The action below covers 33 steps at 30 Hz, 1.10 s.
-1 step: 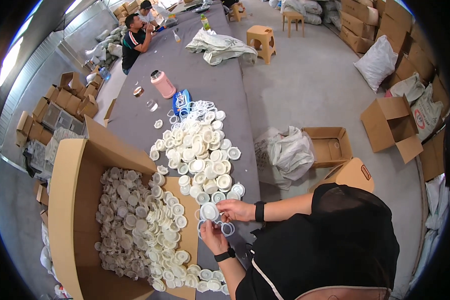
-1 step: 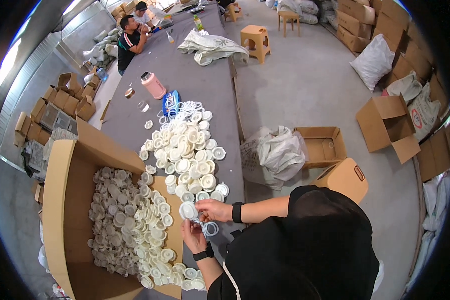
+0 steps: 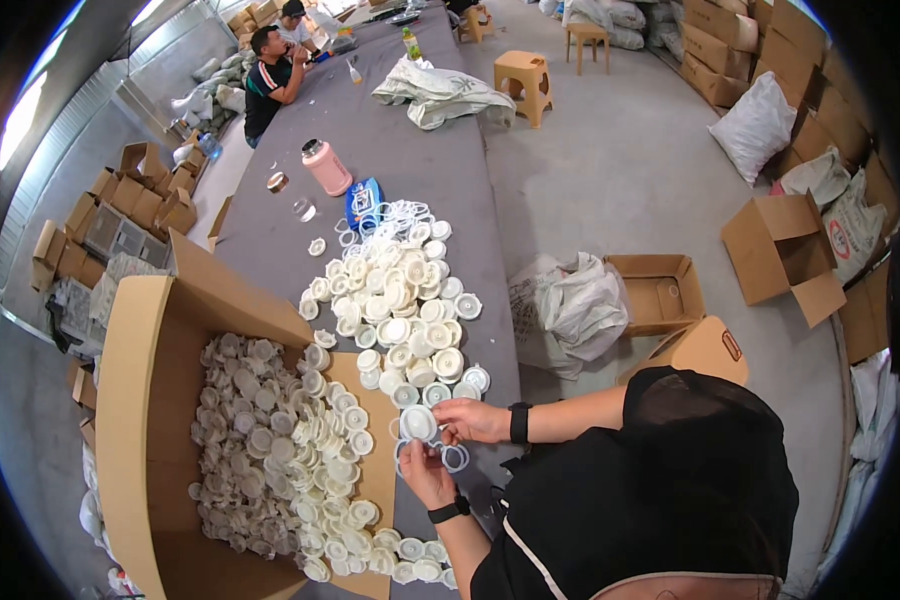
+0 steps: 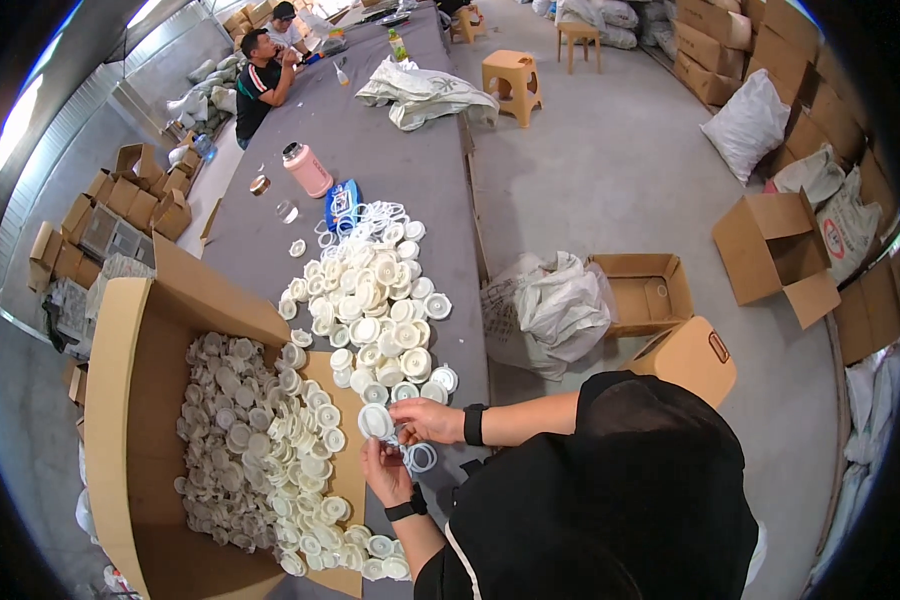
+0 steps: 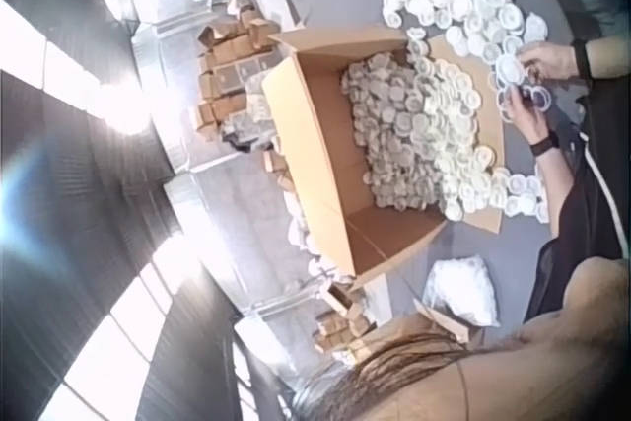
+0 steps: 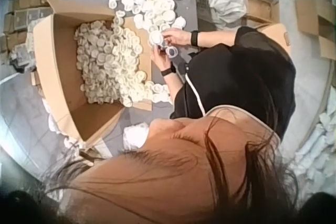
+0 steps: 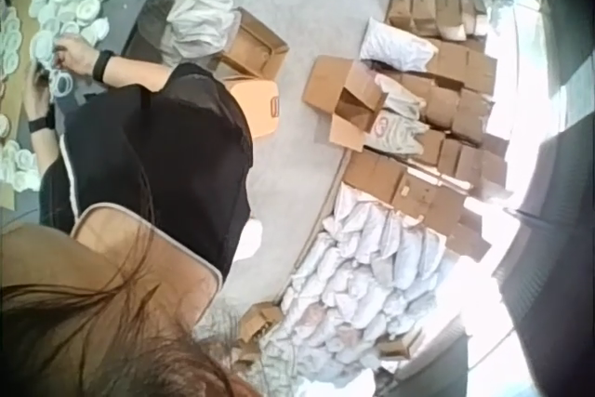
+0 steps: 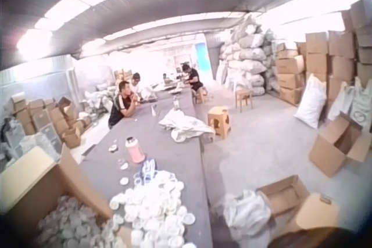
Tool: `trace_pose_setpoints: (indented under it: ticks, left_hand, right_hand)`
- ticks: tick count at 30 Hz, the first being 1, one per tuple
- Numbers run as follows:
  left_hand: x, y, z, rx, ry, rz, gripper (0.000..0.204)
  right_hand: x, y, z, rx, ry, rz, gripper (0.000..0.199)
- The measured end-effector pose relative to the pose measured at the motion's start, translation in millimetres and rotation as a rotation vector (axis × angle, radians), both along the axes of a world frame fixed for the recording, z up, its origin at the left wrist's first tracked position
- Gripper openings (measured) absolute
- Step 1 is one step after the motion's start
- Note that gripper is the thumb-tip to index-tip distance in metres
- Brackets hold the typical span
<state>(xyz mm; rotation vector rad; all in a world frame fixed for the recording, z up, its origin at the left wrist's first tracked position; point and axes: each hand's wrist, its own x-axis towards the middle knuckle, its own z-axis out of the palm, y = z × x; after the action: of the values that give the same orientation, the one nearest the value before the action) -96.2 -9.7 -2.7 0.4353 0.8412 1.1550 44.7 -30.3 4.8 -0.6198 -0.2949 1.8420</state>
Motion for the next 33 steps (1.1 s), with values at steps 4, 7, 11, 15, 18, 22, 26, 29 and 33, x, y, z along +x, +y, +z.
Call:
trace_pose_setpoints:
  ticks: [4, 7, 11, 15, 18, 22, 26, 29, 33]
  left_hand:
    - [-1, -3, 5, 0.101, 0.044, -0.040, 0.006]
    - [3, -6, 15, 0.040, 0.047, 0.050, 0.006]
    - [10, -4, 20, 0.061, -0.006, 0.054, 0.005]
    - [4, -4, 10, 0.116, -0.031, 0.002, 0.011]
    - [3, -6, 8, 0.152, -0.055, -0.008, 0.009]
    - [4, -4, 2, 0.094, -0.169, 0.054, 0.013]
    - [17, -11, 38, 0.001, -0.235, -0.004, 0.018]
    - [17, -13, 43, -0.027, -0.210, 0.018, 0.024]
    - [5, -11, 23, 0.080, -0.117, -0.069, 0.025]
  right_hand:
    - [-2, -1, 6, 0.002, -0.025, 0.018, 0.016]
    - [-5, -3, 8, 0.008, -0.004, -0.025, 0.016]
    - [-2, -1, 12, 0.029, 0.025, -0.021, 0.015]
    - [-5, -3, 19, 0.018, 0.057, -0.059, 0.014]
    - [-9, -3, 17, 0.120, -0.130, -0.104, 0.014]
    - [-13, -4, 21, 0.119, -0.091, -0.150, 0.013]
    - [-13, -7, 33, 0.103, -0.018, -0.152, 0.015]
    - [-12, -11, 43, 0.139, -0.105, -0.134, 0.019]
    - [-9, -14, 53, 0.182, -0.259, -0.049, 0.029]
